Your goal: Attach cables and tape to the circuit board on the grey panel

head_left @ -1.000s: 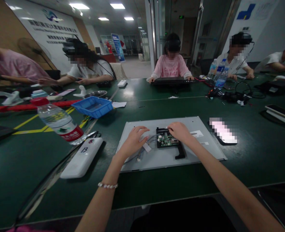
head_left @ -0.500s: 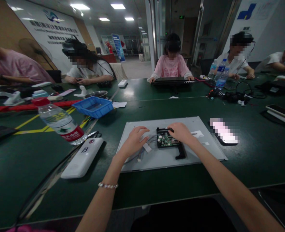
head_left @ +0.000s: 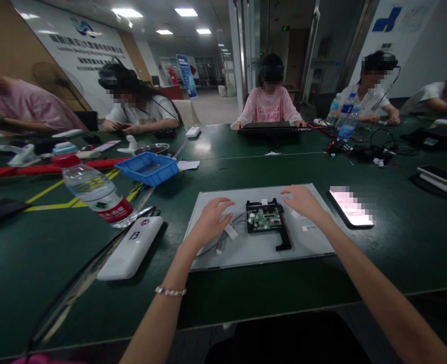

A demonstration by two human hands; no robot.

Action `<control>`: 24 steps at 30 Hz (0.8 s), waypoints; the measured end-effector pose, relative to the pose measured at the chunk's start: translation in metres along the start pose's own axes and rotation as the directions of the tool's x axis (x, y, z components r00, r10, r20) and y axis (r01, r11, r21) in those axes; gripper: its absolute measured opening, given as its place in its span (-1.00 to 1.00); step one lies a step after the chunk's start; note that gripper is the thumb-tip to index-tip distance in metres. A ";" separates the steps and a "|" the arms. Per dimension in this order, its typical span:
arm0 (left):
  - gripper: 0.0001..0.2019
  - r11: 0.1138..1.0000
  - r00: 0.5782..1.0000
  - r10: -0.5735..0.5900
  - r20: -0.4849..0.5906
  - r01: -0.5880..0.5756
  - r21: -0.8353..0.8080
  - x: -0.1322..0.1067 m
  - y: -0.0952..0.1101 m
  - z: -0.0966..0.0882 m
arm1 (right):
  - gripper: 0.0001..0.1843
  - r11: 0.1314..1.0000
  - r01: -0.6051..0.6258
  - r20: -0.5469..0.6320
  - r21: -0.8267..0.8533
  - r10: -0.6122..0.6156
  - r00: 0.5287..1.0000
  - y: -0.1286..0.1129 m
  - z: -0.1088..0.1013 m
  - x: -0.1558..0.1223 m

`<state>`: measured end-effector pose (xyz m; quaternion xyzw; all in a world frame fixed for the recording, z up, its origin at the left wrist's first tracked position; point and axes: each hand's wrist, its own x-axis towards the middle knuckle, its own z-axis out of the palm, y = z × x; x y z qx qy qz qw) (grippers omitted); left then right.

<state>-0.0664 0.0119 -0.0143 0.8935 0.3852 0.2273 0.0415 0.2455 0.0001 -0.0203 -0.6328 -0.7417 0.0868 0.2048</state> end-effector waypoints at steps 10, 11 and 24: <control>-0.72 0.999 0.999 0.027 -0.016 -0.027 0.017 0.009 0.018 -0.002 | -0.63 0.991 -0.124 0.109 0.057 0.117 0.987 0.037 0.006 -0.031; -0.72 0.999 0.999 0.037 -0.016 -0.037 0.014 0.011 0.022 -0.003 | -0.65 0.990 -0.126 0.111 0.060 0.119 0.987 0.036 0.006 -0.032; -0.74 0.982 0.973 0.190 0.129 -0.187 -0.038 0.047 0.090 0.023 | -0.68 0.944 -0.176 0.075 0.277 0.162 0.984 0.037 0.014 -0.036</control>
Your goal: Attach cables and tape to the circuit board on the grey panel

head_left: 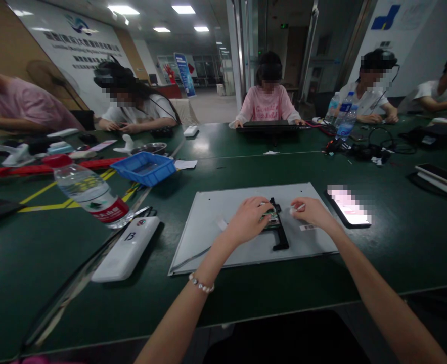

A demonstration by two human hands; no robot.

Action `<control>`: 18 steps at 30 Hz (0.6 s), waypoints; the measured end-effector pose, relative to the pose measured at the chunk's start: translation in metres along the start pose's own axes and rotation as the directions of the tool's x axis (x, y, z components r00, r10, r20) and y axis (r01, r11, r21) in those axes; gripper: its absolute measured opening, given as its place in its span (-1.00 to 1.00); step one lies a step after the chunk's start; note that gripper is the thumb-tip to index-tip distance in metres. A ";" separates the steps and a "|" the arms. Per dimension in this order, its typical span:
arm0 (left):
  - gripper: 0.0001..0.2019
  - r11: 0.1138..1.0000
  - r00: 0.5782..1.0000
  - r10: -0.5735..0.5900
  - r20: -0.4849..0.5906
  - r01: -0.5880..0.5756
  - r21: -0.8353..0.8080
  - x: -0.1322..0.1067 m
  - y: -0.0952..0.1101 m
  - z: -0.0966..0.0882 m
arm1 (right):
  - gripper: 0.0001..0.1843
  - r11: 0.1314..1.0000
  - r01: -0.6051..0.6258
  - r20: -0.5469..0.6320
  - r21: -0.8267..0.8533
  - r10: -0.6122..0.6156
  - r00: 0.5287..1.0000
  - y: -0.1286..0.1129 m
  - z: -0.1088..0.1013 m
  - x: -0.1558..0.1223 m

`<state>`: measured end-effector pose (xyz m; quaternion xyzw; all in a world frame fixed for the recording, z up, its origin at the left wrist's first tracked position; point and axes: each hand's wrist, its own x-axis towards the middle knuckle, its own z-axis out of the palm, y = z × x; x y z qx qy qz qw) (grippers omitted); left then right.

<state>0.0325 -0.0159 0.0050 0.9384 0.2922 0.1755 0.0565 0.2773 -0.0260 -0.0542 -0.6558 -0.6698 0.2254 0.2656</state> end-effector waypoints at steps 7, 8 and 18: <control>-0.76 1.000 1.000 0.002 0.015 -0.002 0.007 0.001 0.008 0.022 | -0.64 0.980 0.010 -0.008 -0.200 -0.012 1.000 0.011 -0.004 0.004; -0.76 1.000 1.000 -0.002 0.007 0.002 0.003 0.000 0.008 0.023 | -0.64 0.978 0.009 -0.003 -0.207 -0.010 1.000 0.012 -0.004 0.004; -0.77 1.000 1.000 -0.019 0.000 0.019 0.009 -0.004 0.010 0.030 | -0.72 0.999 -0.006 0.066 -0.051 0.010 0.998 0.002 -0.006 -0.001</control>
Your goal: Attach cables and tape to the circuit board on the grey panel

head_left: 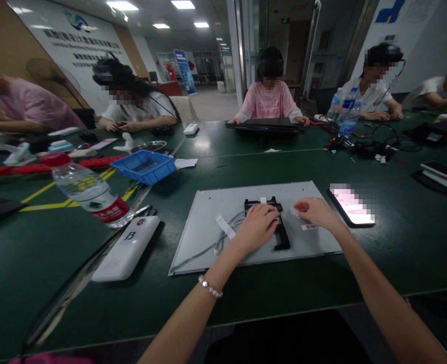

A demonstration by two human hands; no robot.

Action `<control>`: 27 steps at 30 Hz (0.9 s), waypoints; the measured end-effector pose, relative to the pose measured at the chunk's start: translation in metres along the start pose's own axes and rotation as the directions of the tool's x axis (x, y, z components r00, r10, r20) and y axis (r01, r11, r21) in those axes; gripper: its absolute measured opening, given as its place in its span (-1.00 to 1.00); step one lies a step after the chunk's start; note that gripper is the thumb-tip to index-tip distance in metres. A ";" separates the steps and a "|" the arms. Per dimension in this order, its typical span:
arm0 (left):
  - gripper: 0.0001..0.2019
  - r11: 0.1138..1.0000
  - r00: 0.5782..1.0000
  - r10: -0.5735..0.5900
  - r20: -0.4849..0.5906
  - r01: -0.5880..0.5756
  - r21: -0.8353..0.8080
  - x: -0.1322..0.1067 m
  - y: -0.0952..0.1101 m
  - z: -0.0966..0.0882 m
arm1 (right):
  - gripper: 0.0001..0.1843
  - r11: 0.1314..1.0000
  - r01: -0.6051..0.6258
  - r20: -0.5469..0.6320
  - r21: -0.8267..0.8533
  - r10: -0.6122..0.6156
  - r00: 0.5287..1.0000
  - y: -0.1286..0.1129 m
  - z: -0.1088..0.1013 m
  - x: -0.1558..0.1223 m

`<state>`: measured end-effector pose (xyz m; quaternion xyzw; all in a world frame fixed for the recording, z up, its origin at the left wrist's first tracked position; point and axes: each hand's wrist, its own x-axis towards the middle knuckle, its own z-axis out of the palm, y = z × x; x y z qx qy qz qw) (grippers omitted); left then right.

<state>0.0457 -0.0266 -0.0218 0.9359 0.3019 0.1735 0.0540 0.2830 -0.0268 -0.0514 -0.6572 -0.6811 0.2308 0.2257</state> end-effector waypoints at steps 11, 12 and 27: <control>-0.74 1.000 1.000 0.001 0.026 -0.002 0.021 -0.001 0.001 0.005 | -0.75 0.971 -0.015 0.049 0.241 0.003 0.999 -0.002 -0.001 0.000; -0.74 1.000 1.000 -0.003 0.026 0.002 0.016 -0.001 0.001 0.005 | -0.74 0.954 -0.012 0.080 0.300 -0.012 0.997 -0.004 -0.001 -0.001; -0.75 0.992 0.997 0.058 0.060 -0.064 0.113 -0.002 0.006 0.002 | -0.82 0.945 0.104 0.126 0.309 -0.149 0.981 -0.013 0.020 0.000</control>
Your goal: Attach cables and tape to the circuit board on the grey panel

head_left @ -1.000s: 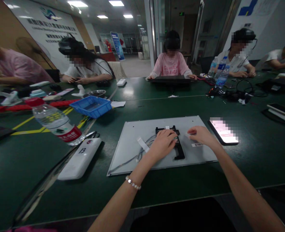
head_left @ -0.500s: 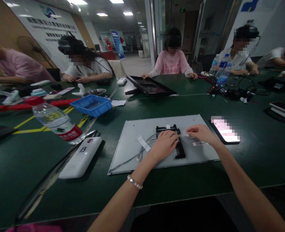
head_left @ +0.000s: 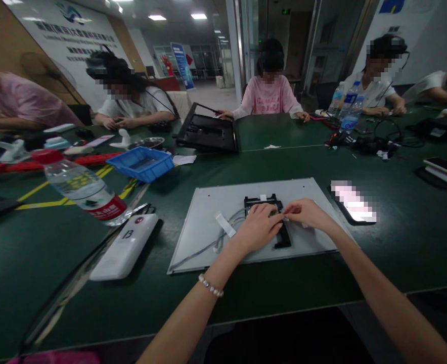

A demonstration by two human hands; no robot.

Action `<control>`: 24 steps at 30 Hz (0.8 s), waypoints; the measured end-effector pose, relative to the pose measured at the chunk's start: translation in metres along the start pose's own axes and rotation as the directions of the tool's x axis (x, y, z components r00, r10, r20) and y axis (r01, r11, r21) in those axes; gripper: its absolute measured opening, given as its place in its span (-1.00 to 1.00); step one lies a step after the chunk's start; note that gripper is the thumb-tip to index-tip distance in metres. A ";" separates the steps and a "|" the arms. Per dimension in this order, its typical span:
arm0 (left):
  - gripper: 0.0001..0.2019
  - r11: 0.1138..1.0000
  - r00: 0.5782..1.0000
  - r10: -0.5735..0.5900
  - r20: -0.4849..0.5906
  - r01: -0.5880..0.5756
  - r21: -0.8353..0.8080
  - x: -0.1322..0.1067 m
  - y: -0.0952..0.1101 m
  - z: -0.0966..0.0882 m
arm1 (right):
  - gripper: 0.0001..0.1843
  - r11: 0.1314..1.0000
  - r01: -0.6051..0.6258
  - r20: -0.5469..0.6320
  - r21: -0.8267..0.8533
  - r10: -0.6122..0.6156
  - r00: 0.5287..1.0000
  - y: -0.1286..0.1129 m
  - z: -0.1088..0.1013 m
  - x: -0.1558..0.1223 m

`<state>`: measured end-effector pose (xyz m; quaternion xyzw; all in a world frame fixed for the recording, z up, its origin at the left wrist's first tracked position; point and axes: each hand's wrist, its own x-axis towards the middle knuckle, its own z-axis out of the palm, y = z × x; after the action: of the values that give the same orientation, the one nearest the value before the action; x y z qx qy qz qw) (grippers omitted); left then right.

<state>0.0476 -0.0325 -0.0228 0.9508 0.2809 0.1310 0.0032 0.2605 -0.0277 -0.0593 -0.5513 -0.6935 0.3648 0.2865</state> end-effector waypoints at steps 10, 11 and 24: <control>-0.73 1.000 1.000 0.003 -0.003 -0.003 0.023 0.000 0.002 0.000 | -0.85 0.987 0.044 -0.107 -0.152 -0.061 0.992 -0.006 0.000 -0.002; -0.72 1.000 1.000 0.003 -0.010 -0.003 0.020 0.000 0.003 -0.002 | -0.85 0.991 0.045 -0.116 -0.129 -0.060 0.991 -0.006 -0.001 -0.002; -0.69 0.904 0.866 -0.423 -0.266 0.425 -0.056 -0.056 -0.085 -0.037 | -0.81 0.995 0.078 -0.230 -0.057 -0.089 0.969 -0.011 -0.002 -0.001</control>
<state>-0.0523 0.0068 -0.0071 0.8387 0.4808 0.2556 -0.0090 0.2561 -0.0300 -0.0495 -0.5670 -0.6864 0.2688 0.3675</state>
